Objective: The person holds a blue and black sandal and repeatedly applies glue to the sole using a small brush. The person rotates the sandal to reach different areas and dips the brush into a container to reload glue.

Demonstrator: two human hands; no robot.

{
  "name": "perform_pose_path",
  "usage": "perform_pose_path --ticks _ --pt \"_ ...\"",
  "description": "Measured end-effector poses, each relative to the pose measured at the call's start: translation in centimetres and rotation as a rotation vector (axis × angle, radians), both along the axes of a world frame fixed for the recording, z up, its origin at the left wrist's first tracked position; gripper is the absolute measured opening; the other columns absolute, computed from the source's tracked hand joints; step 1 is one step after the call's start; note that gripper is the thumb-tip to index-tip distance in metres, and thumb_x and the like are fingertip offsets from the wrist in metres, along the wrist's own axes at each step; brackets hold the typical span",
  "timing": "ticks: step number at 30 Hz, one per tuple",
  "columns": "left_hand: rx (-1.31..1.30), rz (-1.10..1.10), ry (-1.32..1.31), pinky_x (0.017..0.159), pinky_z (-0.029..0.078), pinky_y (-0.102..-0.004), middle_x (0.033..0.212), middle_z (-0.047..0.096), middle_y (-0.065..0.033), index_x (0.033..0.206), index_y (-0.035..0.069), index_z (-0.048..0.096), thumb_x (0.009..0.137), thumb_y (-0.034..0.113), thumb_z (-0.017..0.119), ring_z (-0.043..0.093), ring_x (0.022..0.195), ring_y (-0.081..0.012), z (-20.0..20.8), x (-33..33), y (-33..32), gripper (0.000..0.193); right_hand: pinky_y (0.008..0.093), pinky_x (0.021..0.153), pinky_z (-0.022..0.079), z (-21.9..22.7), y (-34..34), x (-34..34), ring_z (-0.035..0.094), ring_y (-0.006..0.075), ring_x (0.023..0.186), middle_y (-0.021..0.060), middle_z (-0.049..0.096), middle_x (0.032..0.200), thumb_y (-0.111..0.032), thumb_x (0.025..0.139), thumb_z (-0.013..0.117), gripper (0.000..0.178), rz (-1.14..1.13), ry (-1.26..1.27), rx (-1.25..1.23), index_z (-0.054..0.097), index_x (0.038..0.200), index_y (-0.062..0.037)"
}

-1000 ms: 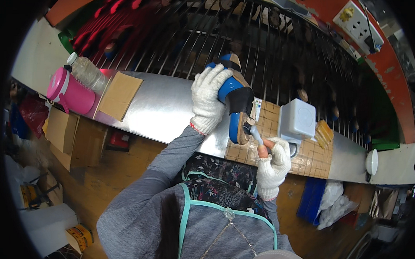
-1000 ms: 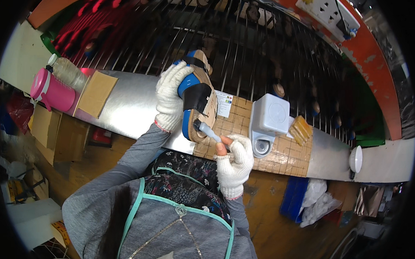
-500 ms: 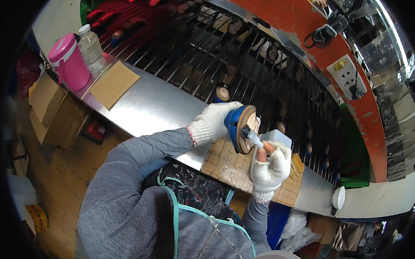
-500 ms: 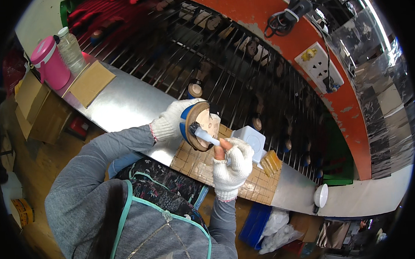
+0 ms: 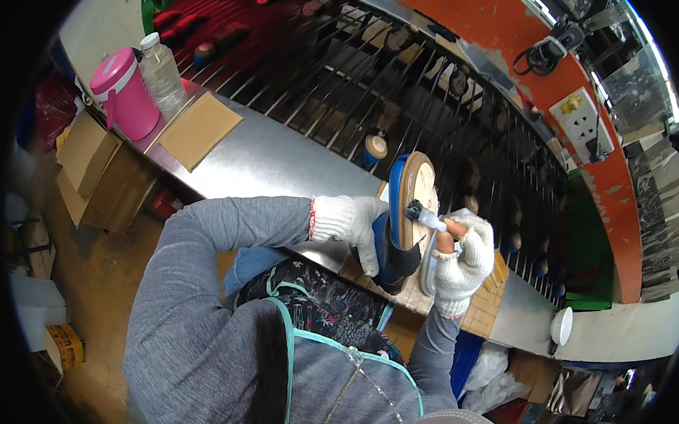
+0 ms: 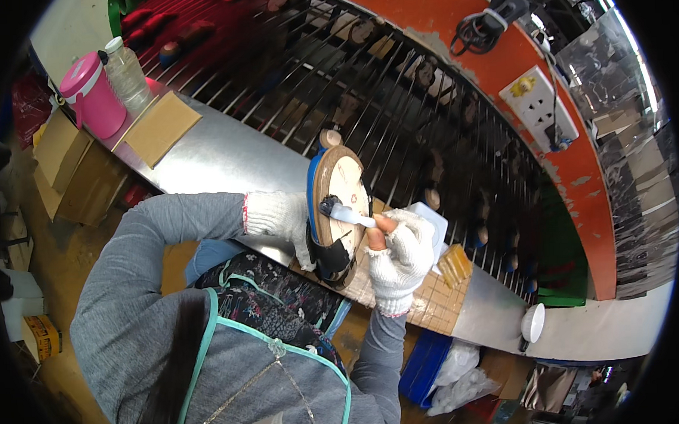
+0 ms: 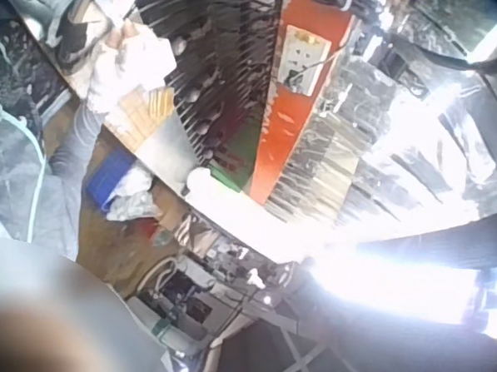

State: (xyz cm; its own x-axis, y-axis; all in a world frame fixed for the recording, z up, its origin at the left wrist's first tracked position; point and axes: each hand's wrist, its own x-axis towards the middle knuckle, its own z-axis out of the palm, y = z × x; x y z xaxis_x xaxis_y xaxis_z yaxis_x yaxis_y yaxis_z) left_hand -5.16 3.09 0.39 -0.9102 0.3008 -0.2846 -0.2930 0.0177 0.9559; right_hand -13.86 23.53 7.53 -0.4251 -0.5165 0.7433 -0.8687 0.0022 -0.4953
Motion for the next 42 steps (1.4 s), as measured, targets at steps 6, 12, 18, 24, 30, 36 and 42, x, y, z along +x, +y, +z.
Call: perform_pose_path --ticks 6,12,18,24,30,36,42 --pt "0.267 -0.035 -0.18 0.096 0.057 -0.0431 0.119 0.07 -0.0176 0.126 0.0 0.061 0.058 -0.016 0.087 0.067 0.113 -0.0294 1.5 2.6 1.1 0.075 0.0322 0.074 0.051 -1.6 1.8 0.3 0.064 0.0242 0.088 0.0113 0.07 0.095 -0.003 0.074 0.084 0.026 0.001 0.006 0.087 0.076 0.099 -0.0067" --pt "0.155 -0.071 -0.295 0.097 0.056 -0.0422 0.114 0.071 -0.0172 0.123 -0.002 0.063 0.053 -0.007 0.095 0.067 0.111 -0.0274 2.7 3.0 1.3 0.077 0.0337 0.073 0.052 -1.5 3.8 0.3 0.065 0.0253 0.085 0.0099 0.071 0.091 -0.005 0.069 0.086 0.027 -0.039 -0.014 0.194 0.078 0.095 -0.0085" --pt "0.182 -0.221 -0.292 0.094 0.056 -0.0403 0.122 0.068 -0.0182 0.132 -0.002 0.058 0.053 -0.003 0.096 0.065 0.115 -0.027 0.2 1.9 1.8 0.088 0.0349 0.072 0.051 0.0 4.0 -3.0 0.065 0.0242 0.085 0.0096 0.071 0.094 -0.016 0.069 0.085 0.023 0.191 0.045 0.265 0.078 0.089 -0.0068" --pt "0.523 -0.151 -0.056 0.083 0.059 -0.0394 0.118 0.069 -0.0217 0.134 -0.003 0.056 0.063 -0.002 0.086 0.069 0.107 -0.0296 -4.3 1.8 2.8 0.077 0.033 0.073 0.052 -2.1 2.7 -3.6 0.064 0.0221 0.087 0.01 0.068 0.099 -0.012 0.08 0.079 0.016 0.029 -0.193 0.159 0.076 0.093 -0.0026" --pt "0.804 -0.088 -0.12 0.091 0.055 -0.0473 0.119 0.067 -0.0245 0.139 -0.003 0.05 0.074 0.018 0.076 0.069 0.105 -0.0344 -4.7 2.3 1.5 0.072 0.0319 0.068 0.05 -5.7 9.1 0.1 0.062 0.0201 0.08 0.0085 0.066 0.093 -0.01 0.081 0.078 0.014 -0.146 -0.36 0.238 0.075 0.092 -0.0007" --pt "1.12 0.148 -0.085 0.098 0.05 -0.0552 0.119 0.064 -0.0272 0.144 -0.003 0.044 0.086 0.038 0.066 0.068 0.103 -0.0392 -2.5 2.1 -1.9 0.074 0.0371 0.067 0.041 -9.0 16.2 2.2 0.06 0.0237 0.071 0.0085 0.064 0.084 -0.013 0.085 0.072 0.008 -0.795 -0.43 0.536 0.072 0.089 -0.0068" --pt "1.297 0.292 -0.017 0.105 0.045 -0.0632 0.12 0.062 -0.03 0.149 -0.003 0.037 0.097 0.057 0.055 0.068 0.101 -0.044 -2.5 1.5 -2.7 0.081 0.0432 0.078 0.04 -10.4 16.2 1.8 0.064 0.0257 0.084 0.0045 0.067 0.088 -0.02 0.078 0.077 0.012 -0.961 -0.084 0.795 0.07 0.087 -0.0152"
